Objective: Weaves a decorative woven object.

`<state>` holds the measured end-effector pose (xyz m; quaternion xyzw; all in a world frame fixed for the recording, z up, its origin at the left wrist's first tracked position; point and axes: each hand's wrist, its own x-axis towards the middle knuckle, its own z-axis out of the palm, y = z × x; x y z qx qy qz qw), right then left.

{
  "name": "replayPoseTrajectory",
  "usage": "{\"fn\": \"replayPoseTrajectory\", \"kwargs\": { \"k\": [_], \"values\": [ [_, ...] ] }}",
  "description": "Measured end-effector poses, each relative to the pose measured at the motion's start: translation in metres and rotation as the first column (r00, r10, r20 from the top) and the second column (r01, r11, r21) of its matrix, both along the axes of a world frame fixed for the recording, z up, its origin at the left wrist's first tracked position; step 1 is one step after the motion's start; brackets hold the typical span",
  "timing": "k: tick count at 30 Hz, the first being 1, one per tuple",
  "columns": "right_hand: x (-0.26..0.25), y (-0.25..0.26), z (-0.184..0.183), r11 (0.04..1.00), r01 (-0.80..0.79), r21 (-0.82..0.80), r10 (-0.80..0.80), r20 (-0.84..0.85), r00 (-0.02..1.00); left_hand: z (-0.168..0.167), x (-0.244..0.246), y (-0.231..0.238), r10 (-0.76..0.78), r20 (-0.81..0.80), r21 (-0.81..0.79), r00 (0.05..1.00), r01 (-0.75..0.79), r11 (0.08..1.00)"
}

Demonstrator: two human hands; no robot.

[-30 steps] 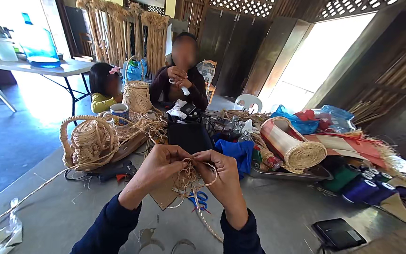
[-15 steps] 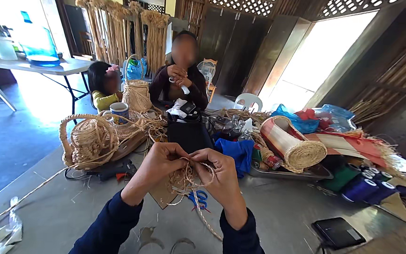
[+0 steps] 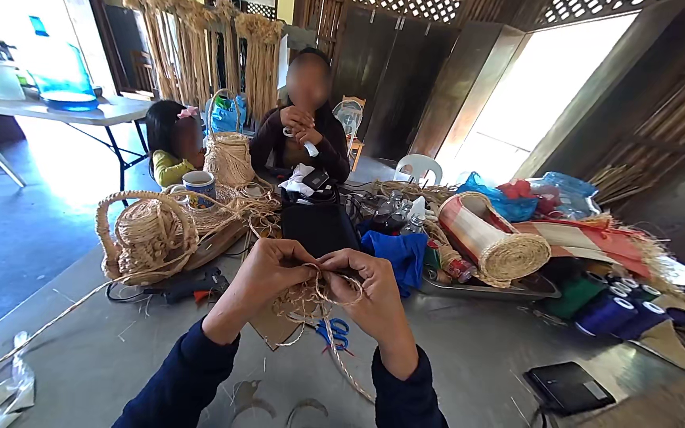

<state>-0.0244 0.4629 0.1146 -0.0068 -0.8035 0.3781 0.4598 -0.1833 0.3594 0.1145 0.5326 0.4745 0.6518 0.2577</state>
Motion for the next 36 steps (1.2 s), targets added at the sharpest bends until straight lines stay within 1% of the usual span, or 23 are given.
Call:
{"fn": "replayPoseTrajectory", "kwargs": {
  "k": [2, 4, 5, 6, 8, 11, 13, 15, 17, 22, 28, 32, 36],
  "values": [
    [0.006, 0.004, 0.002, 0.995, -0.09, -0.048, 0.092, 0.049, 0.995, 0.001, -0.001, -0.001, 0.007, 0.014, -0.008, 1.0, -0.007, 1.0],
    [0.014, 0.01, 0.006, 0.972, -0.194, -0.133, 0.212, 0.137, 0.968, 0.002, -0.002, -0.002, 0.005, 0.052, -0.017, 0.999, -0.004, 1.0],
    [0.016, 0.012, 0.008, 0.963, -0.214, -0.163, 0.24, 0.167, 0.956, 0.002, -0.003, -0.002, -0.007, 0.078, -0.017, 0.997, 0.009, 1.0],
    [0.016, 0.013, 0.008, 0.965, -0.198, -0.172, 0.227, 0.17, 0.959, 0.002, -0.004, -0.002, -0.027, 0.102, -0.012, 0.994, 0.029, 1.0],
    [0.011, 0.013, 0.005, 0.98, -0.127, -0.152, 0.151, 0.158, 0.976, 0.001, -0.003, -0.001, -0.069, 0.123, 0.004, 0.99, 0.069, 0.998],
    [0.005, 0.008, 0.002, 0.991, -0.055, -0.119, 0.079, 0.205, 0.976, 0.0, -0.001, 0.0, -0.11, 0.14, 0.016, 0.984, 0.109, 0.994],
    [0.001, 0.006, 0.0, 0.997, 0.02, -0.081, -0.003, 0.201, 0.98, 0.0, 0.0, 0.0, -0.109, 0.153, 0.013, 0.982, 0.108, 0.994],
    [0.0, 0.006, -0.001, 0.996, 0.064, -0.061, -0.05, 0.198, 0.979, 0.002, 0.001, -0.001, -0.098, 0.156, 0.007, 0.983, 0.098, 0.995],
    [0.001, 0.007, -0.001, 0.996, 0.086, -0.039, -0.075, 0.22, 0.973, 0.002, 0.002, -0.002, -0.095, 0.161, 0.006, 0.982, 0.095, 0.995],
    [0.0, 0.008, -0.001, 0.972, 0.214, 0.096, -0.234, 0.296, 0.926, 0.006, 0.004, -0.006, -0.097, 0.179, -0.008, 0.979, 0.1, 0.995],
    [0.0, 0.009, 0.001, 0.958, 0.267, 0.108, -0.288, 0.411, 0.865, 0.011, 0.006, -0.01, -0.077, 0.163, -0.034, 0.984, 0.084, 0.996],
    [-0.001, 0.013, -0.003, 0.946, 0.293, 0.137, -0.323, 0.419, 0.849, 0.011, 0.006, -0.011, -0.092, 0.161, -0.023, 0.983, 0.097, 0.995],
    [-0.004, 0.013, -0.005, 0.91, 0.359, 0.206, -0.414, 0.414, 0.811, 0.012, 0.006, -0.013, -0.129, 0.156, 0.0, 0.979, 0.13, 0.991]
  ]
}}
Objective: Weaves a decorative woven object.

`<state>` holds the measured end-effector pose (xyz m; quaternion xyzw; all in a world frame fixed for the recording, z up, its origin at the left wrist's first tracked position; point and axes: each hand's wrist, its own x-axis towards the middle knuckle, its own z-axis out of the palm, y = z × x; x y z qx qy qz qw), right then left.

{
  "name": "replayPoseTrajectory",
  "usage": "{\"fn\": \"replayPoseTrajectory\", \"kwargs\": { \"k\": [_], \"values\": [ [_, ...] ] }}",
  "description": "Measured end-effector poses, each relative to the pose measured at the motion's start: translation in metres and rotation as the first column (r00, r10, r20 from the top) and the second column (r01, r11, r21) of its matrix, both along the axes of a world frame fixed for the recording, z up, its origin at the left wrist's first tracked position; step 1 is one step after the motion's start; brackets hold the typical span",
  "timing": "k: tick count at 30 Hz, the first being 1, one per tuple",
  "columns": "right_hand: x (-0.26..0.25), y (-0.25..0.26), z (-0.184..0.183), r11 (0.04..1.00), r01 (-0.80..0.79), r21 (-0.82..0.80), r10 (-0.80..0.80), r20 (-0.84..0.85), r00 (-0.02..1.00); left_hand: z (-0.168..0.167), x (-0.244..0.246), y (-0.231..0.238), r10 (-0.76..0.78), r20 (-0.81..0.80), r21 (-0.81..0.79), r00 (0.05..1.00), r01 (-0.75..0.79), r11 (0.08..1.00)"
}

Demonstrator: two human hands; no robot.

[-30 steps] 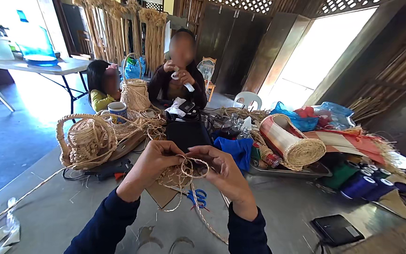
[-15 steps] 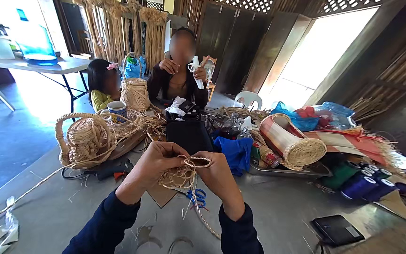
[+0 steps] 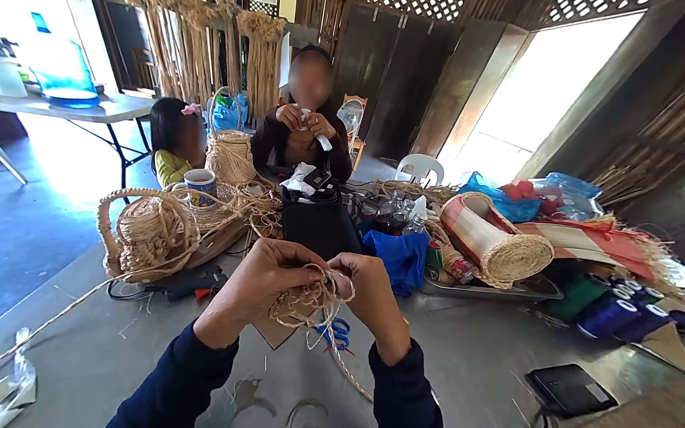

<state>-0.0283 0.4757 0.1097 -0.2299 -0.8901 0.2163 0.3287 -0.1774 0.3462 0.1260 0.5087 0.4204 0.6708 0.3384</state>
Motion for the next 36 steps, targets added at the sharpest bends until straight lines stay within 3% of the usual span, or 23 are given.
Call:
{"fn": "replayPoseTrajectory", "kwargs": {
  "k": [8, 18, 28, 32, 34, 36],
  "values": [
    [-0.006, 0.002, 0.002, 0.974, 0.219, -0.061, -0.21, 0.13, 0.969, 0.007, 0.003, -0.015, -0.144, -0.055, 0.066, 0.988, 0.148, 0.987],
    [-0.01, 0.0, 0.001, 0.939, 0.338, -0.058, -0.324, 0.171, 0.93, 0.009, 0.005, -0.022, -0.332, -0.13, 0.074, 0.934, 0.343, 0.936],
    [-0.009, 0.004, 0.0, 0.902, 0.43, -0.048, -0.413, 0.2, 0.888, 0.01, 0.009, -0.022, -0.342, -0.209, 0.008, 0.916, 0.351, 0.936],
    [-0.005, 0.01, 0.003, 0.937, 0.338, -0.087, -0.293, 0.329, 0.898, 0.012, 0.011, -0.026, -0.221, -0.258, -0.026, 0.94, 0.222, 0.975],
    [0.004, 0.014, 0.002, 0.98, 0.14, -0.139, -0.093, 0.301, 0.949, 0.012, 0.009, -0.023, -0.183, -0.258, -0.056, 0.949, 0.174, 0.983],
    [0.013, 0.016, 0.003, 0.97, -0.135, -0.2, 0.156, 0.096, 0.983, 0.01, 0.005, -0.018, -0.164, -0.253, -0.085, 0.954, 0.146, 0.986]
  ]
}}
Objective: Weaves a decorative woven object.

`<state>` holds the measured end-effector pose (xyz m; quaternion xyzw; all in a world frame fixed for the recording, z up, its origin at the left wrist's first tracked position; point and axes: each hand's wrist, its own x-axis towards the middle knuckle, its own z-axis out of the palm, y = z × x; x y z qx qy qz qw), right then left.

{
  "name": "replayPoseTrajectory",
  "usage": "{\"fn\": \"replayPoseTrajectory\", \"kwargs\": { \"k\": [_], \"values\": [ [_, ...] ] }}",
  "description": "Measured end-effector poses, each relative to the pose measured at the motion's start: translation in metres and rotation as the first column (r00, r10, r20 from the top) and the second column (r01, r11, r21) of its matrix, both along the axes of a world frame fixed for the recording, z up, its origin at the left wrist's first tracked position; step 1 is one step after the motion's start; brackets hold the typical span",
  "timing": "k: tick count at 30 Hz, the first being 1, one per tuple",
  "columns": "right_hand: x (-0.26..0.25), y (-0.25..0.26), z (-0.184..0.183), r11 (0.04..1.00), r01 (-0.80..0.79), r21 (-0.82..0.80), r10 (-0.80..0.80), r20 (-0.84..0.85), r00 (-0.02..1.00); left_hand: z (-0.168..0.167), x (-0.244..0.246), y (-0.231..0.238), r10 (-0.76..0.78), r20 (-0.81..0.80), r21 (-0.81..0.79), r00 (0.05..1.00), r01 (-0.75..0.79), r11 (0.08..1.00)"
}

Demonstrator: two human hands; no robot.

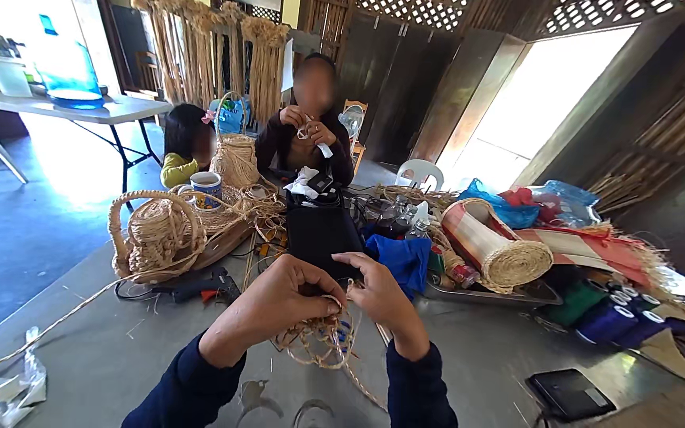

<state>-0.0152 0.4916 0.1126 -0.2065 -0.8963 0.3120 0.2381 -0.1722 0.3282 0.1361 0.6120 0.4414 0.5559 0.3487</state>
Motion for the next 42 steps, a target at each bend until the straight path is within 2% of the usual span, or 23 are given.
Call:
{"fn": "replayPoseTrajectory", "kwargs": {
  "k": [3, 5, 8, 10, 13, 18, 22, 26, 28, 34, 38, 42],
  "values": [
    [0.01, -0.007, 0.008, 0.934, -0.324, -0.148, 0.278, -0.267, 0.923, -0.003, -0.004, 0.006, 0.035, -0.006, -0.04, 0.999, -0.035, 0.999],
    [0.017, -0.011, 0.014, 0.88, -0.434, -0.192, 0.369, -0.296, 0.881, -0.003, -0.005, 0.008, 0.073, -0.026, -0.055, 0.997, -0.074, 0.996],
    [0.021, -0.01, 0.016, 0.827, -0.497, -0.264, 0.425, -0.285, 0.859, -0.003, -0.003, 0.01, 0.157, -0.095, -0.058, 0.983, -0.163, 0.985],
    [0.018, -0.014, 0.016, 0.838, -0.459, -0.294, 0.38, -0.289, 0.879, -0.004, -0.003, 0.011, 0.191, -0.12, -0.058, 0.974, -0.199, 0.978],
    [0.012, -0.025, 0.018, 0.895, -0.32, -0.311, 0.236, -0.281, 0.93, -0.005, -0.006, 0.014, 0.187, -0.109, -0.06, 0.976, -0.195, 0.979],
    [0.008, -0.03, 0.019, 0.923, -0.196, -0.33, 0.105, -0.274, 0.956, -0.007, -0.012, 0.015, 0.144, 0.016, -0.098, 0.989, -0.141, 0.985],
    [0.006, -0.03, 0.019, 0.939, -0.151, -0.308, 0.067, -0.265, 0.962, -0.008, -0.011, 0.018, 0.164, 0.173, -0.156, 0.971, -0.137, 0.978],
    [0.005, -0.03, 0.018, 0.95, -0.131, -0.283, 0.056, -0.259, 0.964, -0.009, -0.01, 0.02, 0.132, 0.232, -0.146, 0.964, -0.099, 0.984],
    [0.005, -0.03, 0.017, 0.954, -0.129, -0.27, 0.055, -0.265, 0.963, -0.01, -0.011, 0.02, 0.123, 0.21, -0.128, 0.97, -0.097, 0.987],
    [0.005, -0.029, 0.015, 0.973, -0.084, -0.214, 0.027, -0.256, 0.966, -0.01, -0.008, 0.02, 0.185, -0.055, -0.092, 0.981, -0.189, 0.978],
    [0.01, -0.026, 0.018, 0.952, -0.16, -0.262, 0.088, -0.267, 0.96, -0.01, -0.008, 0.021, 0.216, -0.056, -0.085, 0.975, -0.22, 0.972],
    [0.011, -0.024, 0.018, 0.953, -0.155, -0.26, 0.081, -0.274, 0.958, -0.009, -0.007, 0.019, 0.214, -0.064, -0.09, 0.975, -0.219, 0.971]
  ]
}}
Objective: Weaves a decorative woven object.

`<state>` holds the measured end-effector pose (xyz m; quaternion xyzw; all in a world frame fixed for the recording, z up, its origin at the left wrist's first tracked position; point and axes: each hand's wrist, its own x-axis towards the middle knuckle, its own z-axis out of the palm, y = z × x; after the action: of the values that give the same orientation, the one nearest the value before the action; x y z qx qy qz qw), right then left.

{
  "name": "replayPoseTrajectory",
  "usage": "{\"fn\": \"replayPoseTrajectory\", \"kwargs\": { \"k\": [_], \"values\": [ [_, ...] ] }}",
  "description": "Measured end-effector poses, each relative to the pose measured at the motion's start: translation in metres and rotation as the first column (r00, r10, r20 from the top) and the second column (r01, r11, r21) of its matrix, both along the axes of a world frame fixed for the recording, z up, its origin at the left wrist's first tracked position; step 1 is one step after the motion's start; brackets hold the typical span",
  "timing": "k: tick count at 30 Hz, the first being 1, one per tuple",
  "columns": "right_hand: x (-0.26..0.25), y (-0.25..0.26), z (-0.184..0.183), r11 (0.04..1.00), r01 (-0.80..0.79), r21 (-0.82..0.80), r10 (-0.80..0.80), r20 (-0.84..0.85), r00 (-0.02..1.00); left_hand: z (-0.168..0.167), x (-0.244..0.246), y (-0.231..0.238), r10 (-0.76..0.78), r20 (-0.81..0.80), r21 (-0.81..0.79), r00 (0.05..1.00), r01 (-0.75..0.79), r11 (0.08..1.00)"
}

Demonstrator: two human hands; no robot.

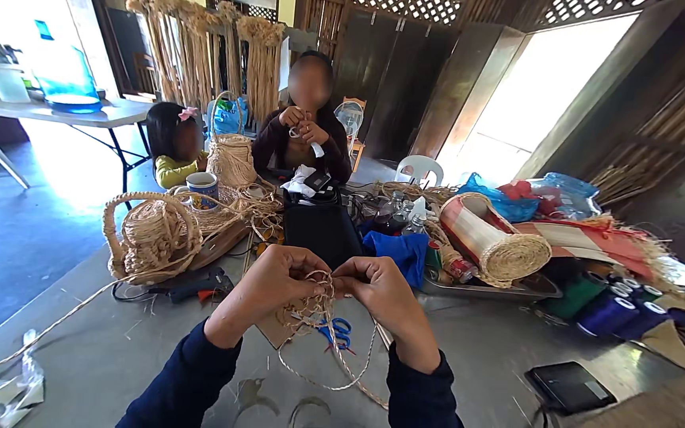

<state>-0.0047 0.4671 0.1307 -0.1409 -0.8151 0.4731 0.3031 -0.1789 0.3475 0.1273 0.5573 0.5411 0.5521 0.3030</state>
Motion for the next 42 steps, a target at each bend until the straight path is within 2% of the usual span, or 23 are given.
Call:
{"fn": "replayPoseTrajectory", "kwargs": {
  "k": [15, 26, 32, 39, 42],
  "values": [
    [-0.001, 0.0, -0.001, 0.999, 0.021, 0.049, -0.021, -0.013, 1.0, -0.003, -0.005, 0.0, -0.025, -0.022, 0.064, 0.999, 0.026, 0.998],
    [-0.004, -0.003, -0.002, 0.996, 0.051, 0.079, -0.051, -0.008, 0.999, -0.004, -0.007, 0.003, -0.072, 0.03, 0.074, 0.997, 0.069, 0.995],
    [-0.007, -0.005, -0.002, 0.994, 0.082, 0.079, -0.081, -0.011, 0.997, -0.007, -0.002, 0.007, -0.027, -0.029, 0.121, 0.999, 0.03, 0.992],
    [-0.007, -0.004, -0.004, 0.995, 0.084, 0.055, -0.081, -0.04, 0.996, -0.016, -0.001, 0.012, 0.1, -0.251, 0.313, 0.963, -0.017, 0.95],
    [-0.006, -0.004, -0.003, 0.996, 0.074, 0.048, -0.072, -0.047, 0.996, -0.017, -0.001, 0.012, 0.113, -0.291, 0.336, 0.95, -0.009, 0.942]
  ]
}}
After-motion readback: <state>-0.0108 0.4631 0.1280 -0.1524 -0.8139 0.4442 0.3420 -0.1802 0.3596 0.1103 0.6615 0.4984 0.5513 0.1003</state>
